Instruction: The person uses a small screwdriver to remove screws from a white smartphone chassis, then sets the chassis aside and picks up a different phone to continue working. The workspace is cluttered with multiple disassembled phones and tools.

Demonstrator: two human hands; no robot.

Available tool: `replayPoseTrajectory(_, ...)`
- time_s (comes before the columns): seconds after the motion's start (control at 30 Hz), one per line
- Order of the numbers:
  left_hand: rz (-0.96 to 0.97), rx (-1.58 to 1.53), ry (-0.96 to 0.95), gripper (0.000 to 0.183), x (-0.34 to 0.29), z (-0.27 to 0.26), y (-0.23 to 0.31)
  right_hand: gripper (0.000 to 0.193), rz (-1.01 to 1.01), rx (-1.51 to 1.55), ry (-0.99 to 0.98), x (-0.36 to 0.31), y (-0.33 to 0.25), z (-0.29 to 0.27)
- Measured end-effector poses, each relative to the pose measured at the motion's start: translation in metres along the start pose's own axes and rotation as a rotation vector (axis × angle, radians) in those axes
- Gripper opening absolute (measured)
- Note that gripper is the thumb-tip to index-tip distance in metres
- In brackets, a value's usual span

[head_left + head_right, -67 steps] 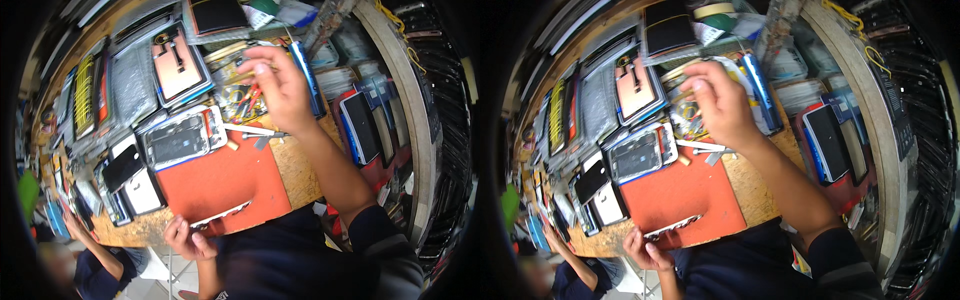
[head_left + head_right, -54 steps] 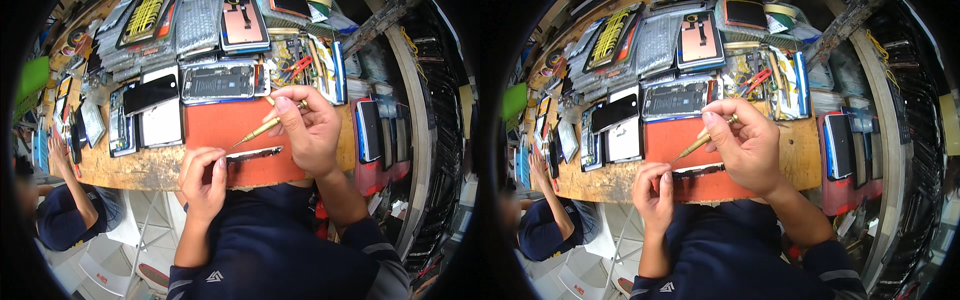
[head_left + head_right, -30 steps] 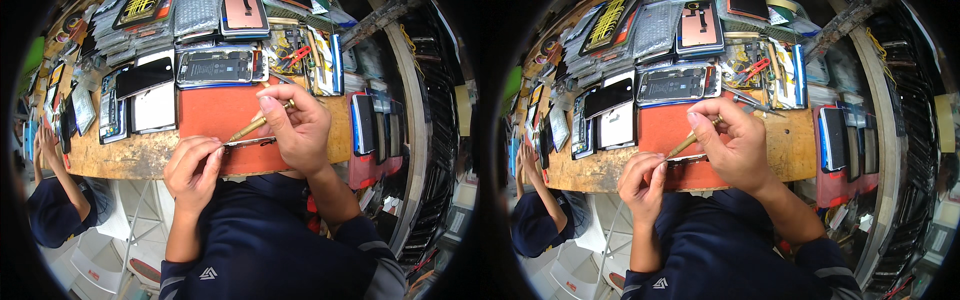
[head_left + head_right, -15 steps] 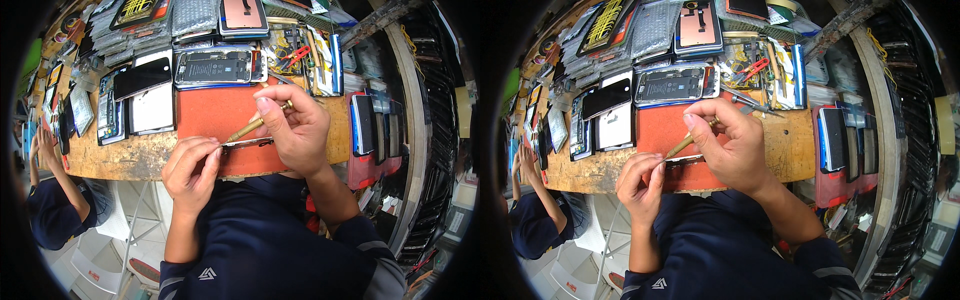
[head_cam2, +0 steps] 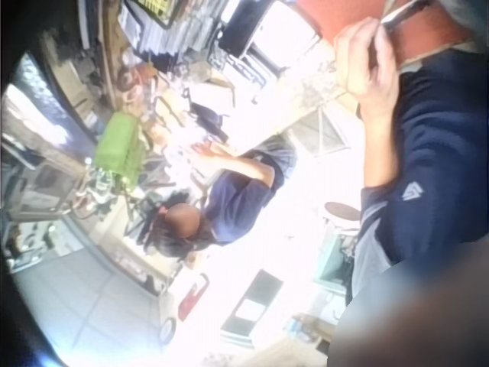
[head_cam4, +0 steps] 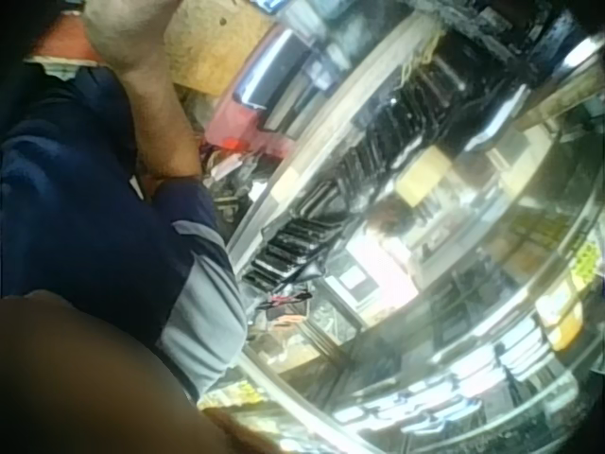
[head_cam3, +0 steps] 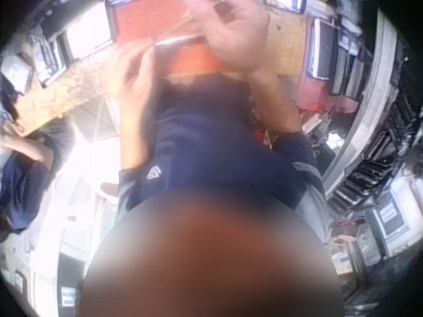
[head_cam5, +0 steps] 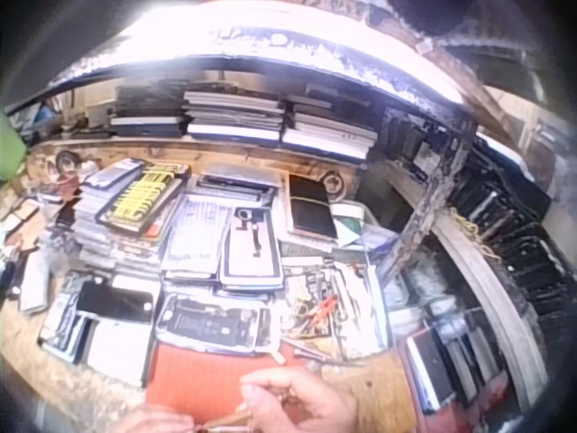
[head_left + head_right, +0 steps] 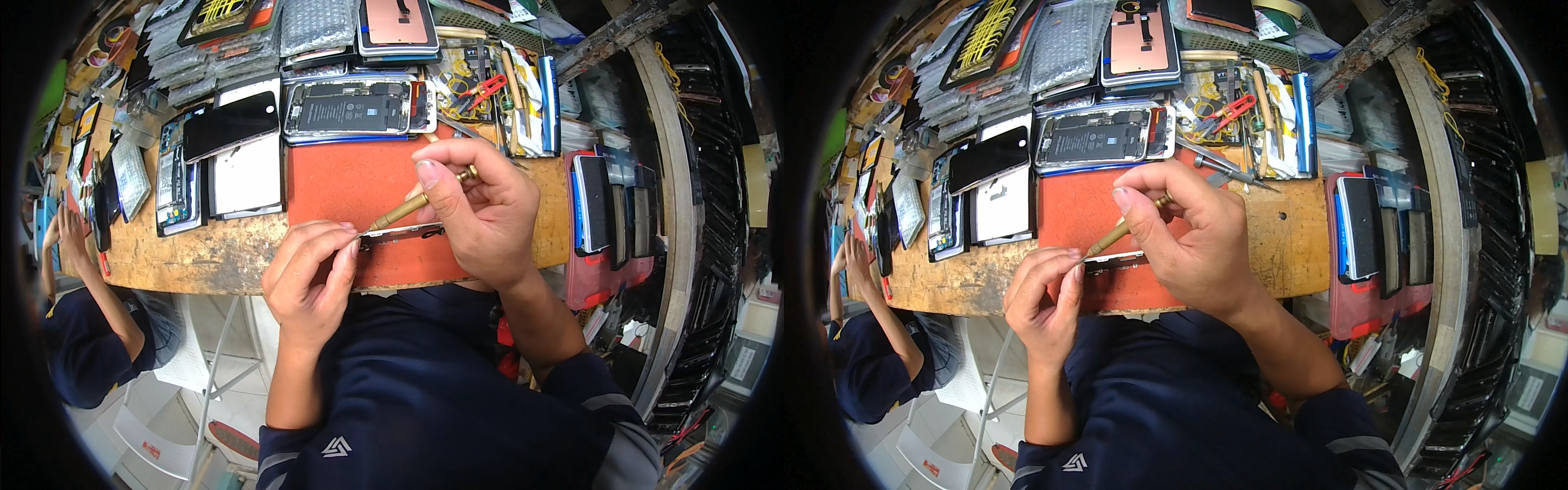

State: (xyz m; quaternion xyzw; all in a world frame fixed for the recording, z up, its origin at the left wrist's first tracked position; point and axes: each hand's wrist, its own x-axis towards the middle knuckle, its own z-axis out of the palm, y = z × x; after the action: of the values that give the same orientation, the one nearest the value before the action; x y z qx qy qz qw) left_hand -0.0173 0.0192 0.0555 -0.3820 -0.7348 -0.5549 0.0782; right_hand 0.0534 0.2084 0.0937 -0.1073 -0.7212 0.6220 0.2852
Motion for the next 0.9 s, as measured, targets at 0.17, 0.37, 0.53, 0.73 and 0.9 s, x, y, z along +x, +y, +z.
replayPoseTrajectory(0.17, -0.009, -0.017, 0.006, 0.018, -0.0005, 0.0000, -0.0004, 0.007, -0.069, -0.051, -0.005, -0.0004, -0.0006, 0.0000)
replayPoseTrajectory(0.37, -0.006, 0.008, 0.003, 0.018, -0.0012, -0.0008, -0.0001, 0.007, -0.094, -0.064, -0.007, -0.0017, 0.0002, 0.0013)
replayPoseTrajectory(0.53, -0.011, 0.023, -0.002, 0.018, -0.0015, -0.0024, 0.0015, 0.006, -0.082, -0.053, 0.002, -0.0024, -0.0007, 0.0032)
replayPoseTrajectory(0.73, -0.003, 0.033, 0.001, 0.019, -0.0020, -0.0031, 0.0021, 0.005, -0.032, -0.035, 0.012, -0.0045, -0.0030, 0.0036)
replayPoseTrajectory(0.9, 0.004, 0.030, 0.001, 0.018, -0.0023, -0.0038, 0.0016, 0.005, -0.049, -0.043, 0.014, -0.0040, -0.0020, 0.0042)
